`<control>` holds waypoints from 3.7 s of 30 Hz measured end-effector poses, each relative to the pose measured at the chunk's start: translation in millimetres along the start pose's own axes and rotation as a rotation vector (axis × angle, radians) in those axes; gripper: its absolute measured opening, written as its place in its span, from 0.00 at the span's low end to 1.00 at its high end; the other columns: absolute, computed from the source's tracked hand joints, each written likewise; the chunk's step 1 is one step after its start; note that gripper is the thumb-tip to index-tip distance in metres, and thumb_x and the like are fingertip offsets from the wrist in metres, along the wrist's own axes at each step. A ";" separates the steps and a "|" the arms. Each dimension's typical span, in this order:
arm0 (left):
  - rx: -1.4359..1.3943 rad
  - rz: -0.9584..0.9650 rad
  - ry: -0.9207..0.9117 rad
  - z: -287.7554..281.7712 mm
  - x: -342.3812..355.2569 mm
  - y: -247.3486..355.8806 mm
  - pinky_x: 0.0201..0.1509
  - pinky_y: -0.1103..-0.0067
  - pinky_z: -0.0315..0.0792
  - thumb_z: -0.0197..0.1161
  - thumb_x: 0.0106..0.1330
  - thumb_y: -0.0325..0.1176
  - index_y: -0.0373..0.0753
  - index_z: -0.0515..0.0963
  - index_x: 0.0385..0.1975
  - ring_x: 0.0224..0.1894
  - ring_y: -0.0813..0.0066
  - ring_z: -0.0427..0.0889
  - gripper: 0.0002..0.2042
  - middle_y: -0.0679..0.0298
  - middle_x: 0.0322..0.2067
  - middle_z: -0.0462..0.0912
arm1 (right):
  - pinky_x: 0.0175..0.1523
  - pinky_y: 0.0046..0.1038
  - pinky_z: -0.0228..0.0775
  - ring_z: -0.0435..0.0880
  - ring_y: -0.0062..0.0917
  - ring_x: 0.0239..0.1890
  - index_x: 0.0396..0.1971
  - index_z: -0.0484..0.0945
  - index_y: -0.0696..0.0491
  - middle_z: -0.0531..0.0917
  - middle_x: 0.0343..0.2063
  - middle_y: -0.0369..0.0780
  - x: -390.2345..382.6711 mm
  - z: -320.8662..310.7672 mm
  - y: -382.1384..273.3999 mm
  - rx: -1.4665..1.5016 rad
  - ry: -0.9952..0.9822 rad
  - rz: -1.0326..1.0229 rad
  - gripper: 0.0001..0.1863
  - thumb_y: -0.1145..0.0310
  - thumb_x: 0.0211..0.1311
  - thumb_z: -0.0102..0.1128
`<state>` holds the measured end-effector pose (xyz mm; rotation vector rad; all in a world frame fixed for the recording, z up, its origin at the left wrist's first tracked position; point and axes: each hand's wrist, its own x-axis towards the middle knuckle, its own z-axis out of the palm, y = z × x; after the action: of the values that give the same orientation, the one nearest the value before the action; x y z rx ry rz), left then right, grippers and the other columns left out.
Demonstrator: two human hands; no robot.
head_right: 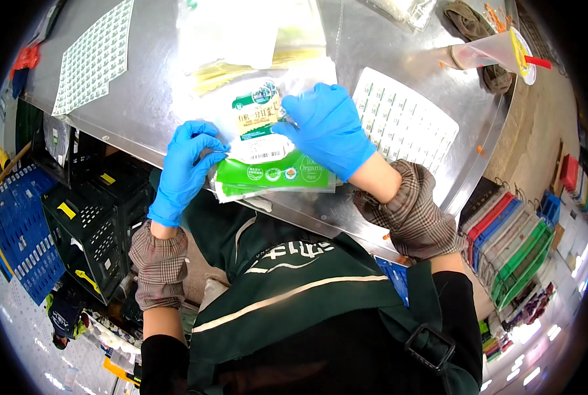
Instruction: The person stands at a stainless steel counter and repeatedly applies small green labels to clear plastic bags containing food items. They peel each label from a sheet and press it onto the packaging, then place the labeled bag into a stack.
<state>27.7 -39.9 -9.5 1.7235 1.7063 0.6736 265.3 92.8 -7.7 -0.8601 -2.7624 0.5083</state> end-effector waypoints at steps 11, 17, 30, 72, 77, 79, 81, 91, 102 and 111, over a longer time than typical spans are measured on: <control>-0.309 -0.151 0.190 -8.4 -7.7 11.8 0.46 0.77 0.72 0.63 0.60 0.26 0.36 0.79 0.38 0.42 0.71 0.77 0.07 0.62 0.39 0.79 | 0.34 0.38 0.63 0.75 0.41 0.22 0.21 0.76 0.54 0.77 0.17 0.45 -17.7 7.4 -25.0 0.099 -0.021 0.140 0.13 0.65 0.63 0.54; -0.175 -0.089 -0.009 0.9 8.3 -7.4 0.46 0.75 0.73 0.67 0.53 0.24 0.38 0.81 0.33 0.43 0.65 0.76 0.08 0.61 0.40 0.74 | 0.30 0.38 0.64 0.75 0.42 0.18 0.16 0.77 0.53 0.76 0.14 0.46 -19.4 1.0 -4.4 0.046 -0.093 0.217 0.17 0.62 0.62 0.55; -0.354 -0.267 0.671 -22.5 88.7 56.2 0.43 0.80 0.72 0.51 0.71 0.34 0.34 0.75 0.50 0.43 0.78 0.76 0.14 0.62 0.41 0.77 | 0.46 0.32 0.68 0.77 0.34 0.41 0.37 0.80 0.54 0.79 0.33 0.41 -141.6 -80.7 135.9 0.117 0.161 0.500 0.09 0.69 0.57 0.63; -0.787 -0.314 -0.029 16.5 121.6 138.9 0.33 0.86 0.74 0.65 0.61 0.25 0.32 0.81 0.35 0.28 0.83 0.81 0.05 0.65 0.27 0.84 | 0.48 0.31 0.74 0.79 0.37 0.40 0.57 0.72 0.46 0.79 0.41 0.42 -69.8 -157.9 94.8 0.445 0.116 -0.111 0.23 0.73 0.60 0.58; -0.834 -0.343 -0.033 16.6 123.4 139.5 0.31 0.86 0.75 0.65 0.61 0.26 0.32 0.80 0.33 0.26 0.83 0.81 0.05 0.64 0.27 0.84 | 0.36 0.28 0.75 0.78 0.29 0.34 0.62 0.68 0.41 0.77 0.34 0.38 -65.1 -155.4 86.0 -0.020 0.089 -0.139 0.31 0.74 0.55 0.58; -0.893 -0.378 -0.039 18.6 124.7 139.9 0.30 0.86 0.75 0.65 0.61 0.27 0.33 0.80 0.32 0.26 0.83 0.82 0.05 0.64 0.26 0.84 | 0.32 0.27 0.74 0.78 0.27 0.32 0.62 0.69 0.42 0.75 0.32 0.37 -68.5 -148.7 87.4 -0.139 0.192 -0.264 0.31 0.74 0.55 0.57; -0.980 -0.427 -0.041 22.2 126.8 144.4 0.29 0.87 0.75 0.65 0.61 0.28 0.33 0.79 0.30 0.25 0.82 0.82 0.05 0.64 0.26 0.84 | 0.31 0.27 0.74 0.78 0.27 0.31 0.62 0.69 0.43 0.75 0.31 0.36 -73.0 -147.4 88.3 -0.191 0.220 -0.328 0.31 0.74 0.54 0.57; -0.950 -0.337 -0.063 26.5 129.0 131.6 0.30 0.86 0.76 0.65 0.61 0.27 0.34 0.79 0.30 0.27 0.81 0.83 0.04 0.63 0.26 0.84 | 0.33 0.28 0.73 0.76 0.27 0.28 0.66 0.63 0.41 0.76 0.30 0.36 -68.5 -146.8 79.0 -0.003 0.195 -0.097 0.37 0.75 0.53 0.59; -0.909 -0.487 -0.188 68.3 152.8 119.9 0.42 0.82 0.73 0.68 0.59 0.34 0.31 0.79 0.42 0.33 0.80 0.78 0.15 0.65 0.32 0.82 | 0.42 0.22 0.75 0.79 0.20 0.42 0.66 0.60 0.52 0.80 0.45 0.38 -100.7 -152.6 94.0 0.991 0.407 0.303 0.30 0.77 0.64 0.55; -0.256 -0.090 -0.028 -13.4 74.5 59.5 0.48 0.76 0.71 0.65 0.60 0.31 0.41 0.82 0.46 0.42 0.73 0.75 0.14 0.63 0.40 0.80 | 0.51 0.24 0.76 0.77 0.21 0.44 0.62 0.63 0.55 0.75 0.50 0.38 -48.7 -18.7 -0.9 1.500 0.469 0.563 0.34 0.87 0.53 0.59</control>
<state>61.4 36.6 38.2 1.4647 1.5922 0.7861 309.7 68.8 5.5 -0.9983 -1.0538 1.7677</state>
